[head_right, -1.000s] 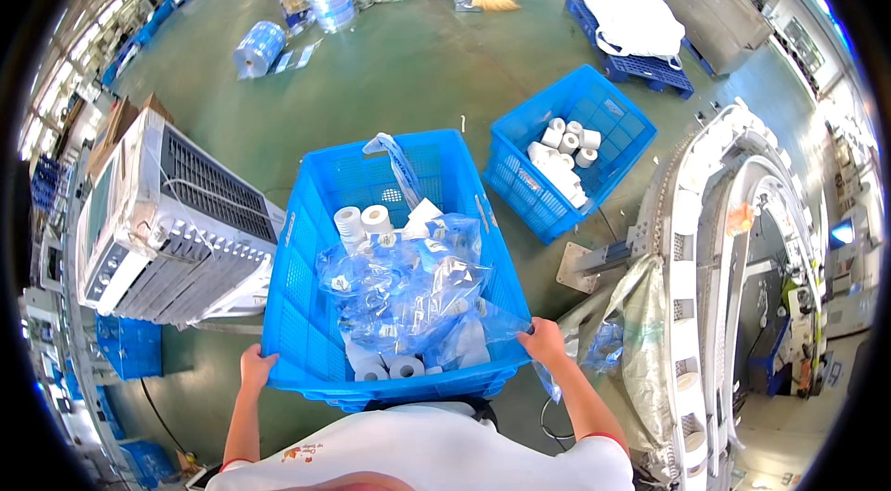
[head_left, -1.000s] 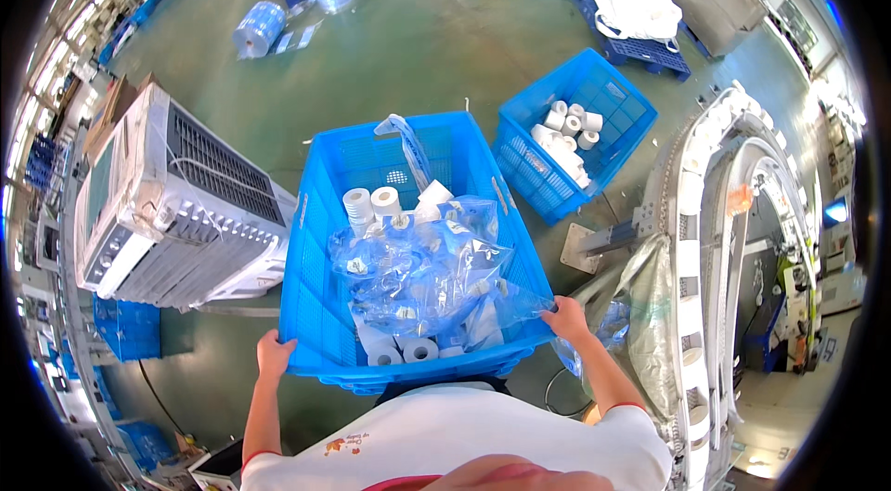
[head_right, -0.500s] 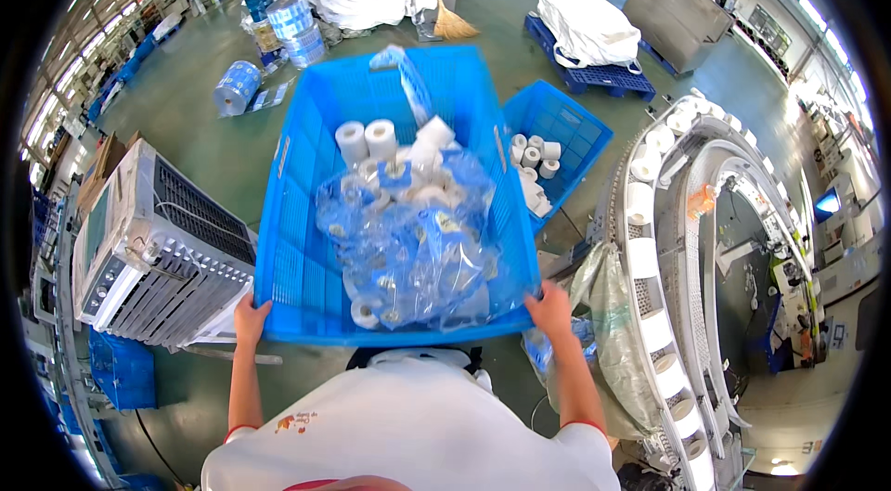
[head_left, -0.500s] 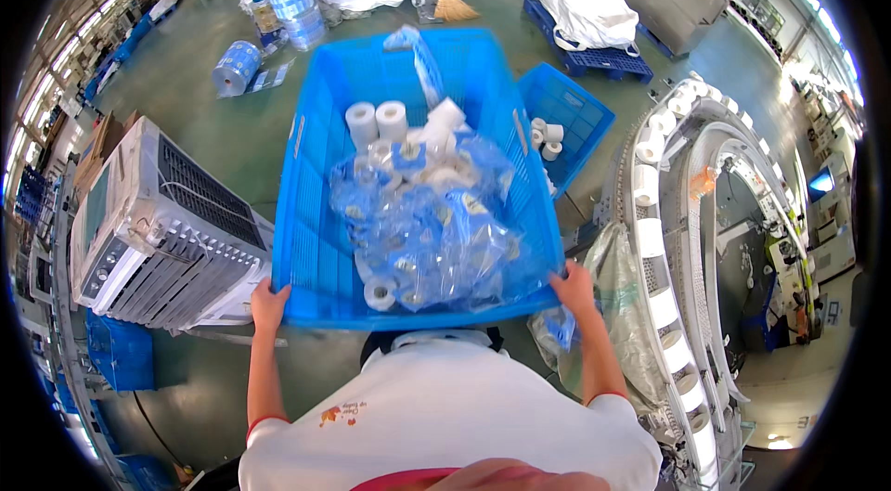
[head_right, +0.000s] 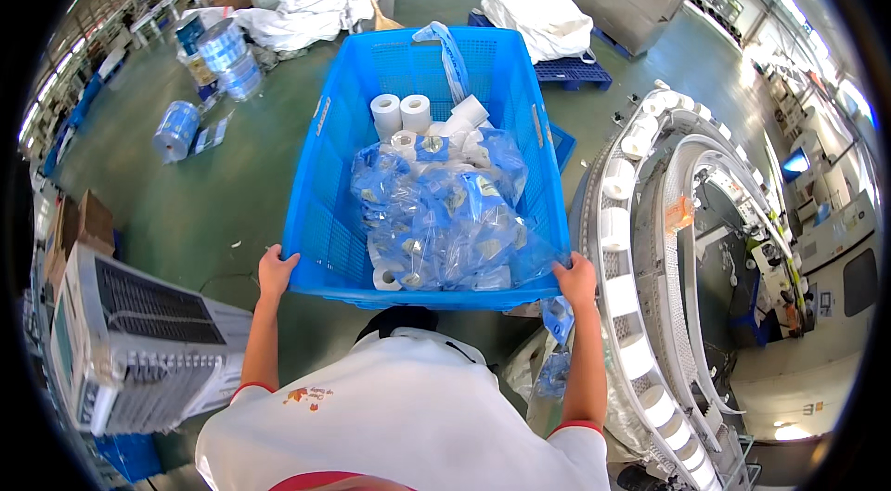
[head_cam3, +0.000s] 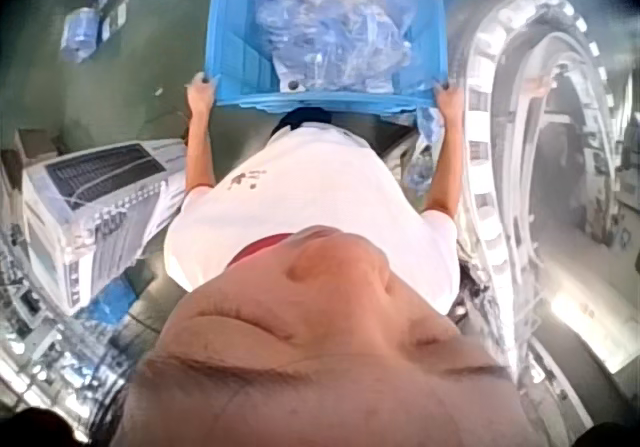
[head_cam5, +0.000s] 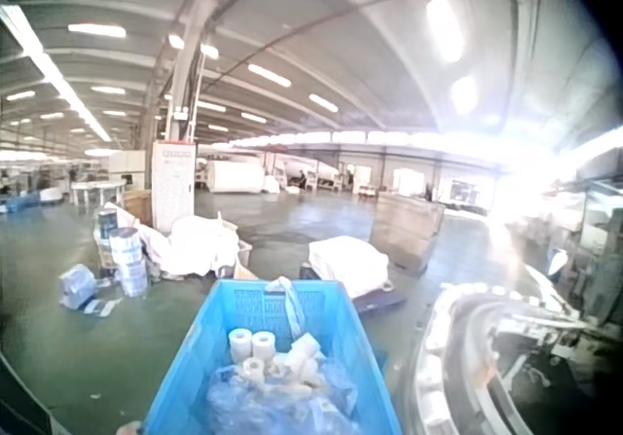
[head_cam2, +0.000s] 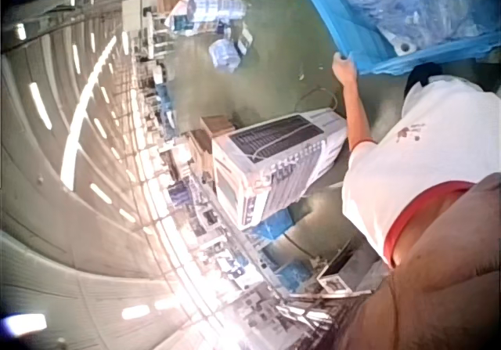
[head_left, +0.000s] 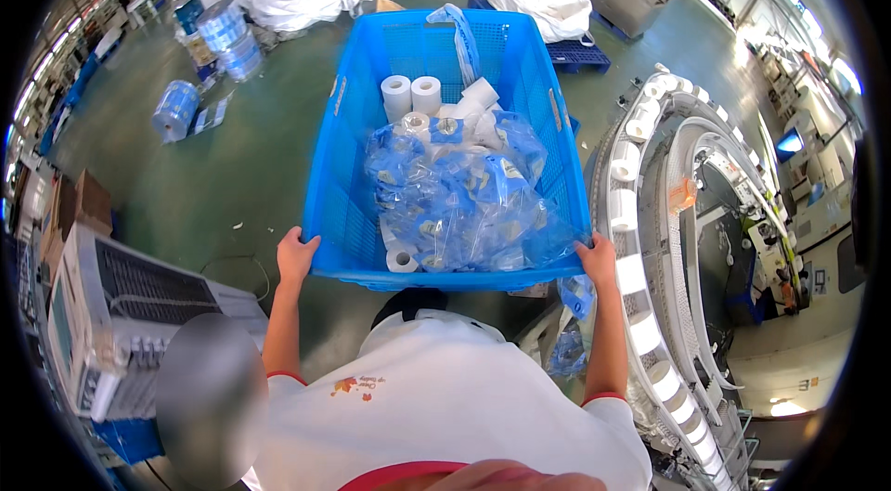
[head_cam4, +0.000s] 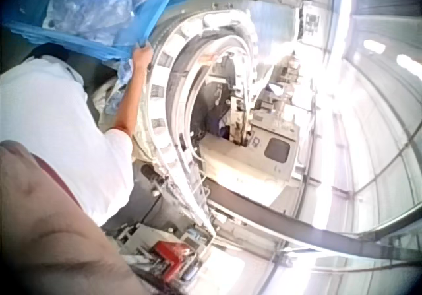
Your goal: The person unloads rolls of toilet paper from a large blue crate and places them onto a curved conveyor belt by hand, first removing a plastic bag of packaged rolls.
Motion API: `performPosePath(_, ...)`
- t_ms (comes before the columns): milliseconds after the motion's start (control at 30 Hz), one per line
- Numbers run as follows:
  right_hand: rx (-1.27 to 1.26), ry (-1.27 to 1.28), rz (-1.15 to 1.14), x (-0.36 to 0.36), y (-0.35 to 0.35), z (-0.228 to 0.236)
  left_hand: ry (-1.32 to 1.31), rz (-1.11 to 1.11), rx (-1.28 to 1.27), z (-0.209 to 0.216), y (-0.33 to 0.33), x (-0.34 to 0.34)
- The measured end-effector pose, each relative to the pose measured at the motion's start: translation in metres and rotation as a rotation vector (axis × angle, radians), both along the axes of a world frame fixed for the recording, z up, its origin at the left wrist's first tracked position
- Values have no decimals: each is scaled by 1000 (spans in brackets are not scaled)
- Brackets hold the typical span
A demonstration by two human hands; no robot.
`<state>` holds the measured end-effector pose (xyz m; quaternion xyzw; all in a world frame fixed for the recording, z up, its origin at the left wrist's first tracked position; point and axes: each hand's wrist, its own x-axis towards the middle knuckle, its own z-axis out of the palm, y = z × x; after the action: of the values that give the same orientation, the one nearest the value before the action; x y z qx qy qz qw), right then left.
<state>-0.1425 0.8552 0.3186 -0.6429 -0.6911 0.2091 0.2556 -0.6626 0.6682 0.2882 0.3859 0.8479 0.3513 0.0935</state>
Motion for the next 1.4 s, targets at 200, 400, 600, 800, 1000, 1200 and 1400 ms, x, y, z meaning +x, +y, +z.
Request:
performPosePath(200, -72, -238, -82, 33, 77, -65, -3, -70, -24, -26, 112, 4)
performPosePath(400, -249, -272, -179, 10, 95, -57, 215, -69, -241, -23, 144, -2)
performPosePath(600, 112, -413, 311, -102, 144, 39, 606, -306, -98, 50, 244, 29)
performPosePath(800, -490, -325, 158, -174, 205, -112, 53, -445, -100, -103, 400, 31)
performPosePath(1000, -1363, 831, -56, -174, 179, -217, -1096, -387, -847, -166, 401, 95)
performPosePath(1200, -1016, 333, 646, -219, 182, -170, -1610, -508, -662, -204, 347, 160)
performPosePath(1400, -563, -545, 781, -194, 169, 71, -612, -1074, -403, -65, 387, 123)
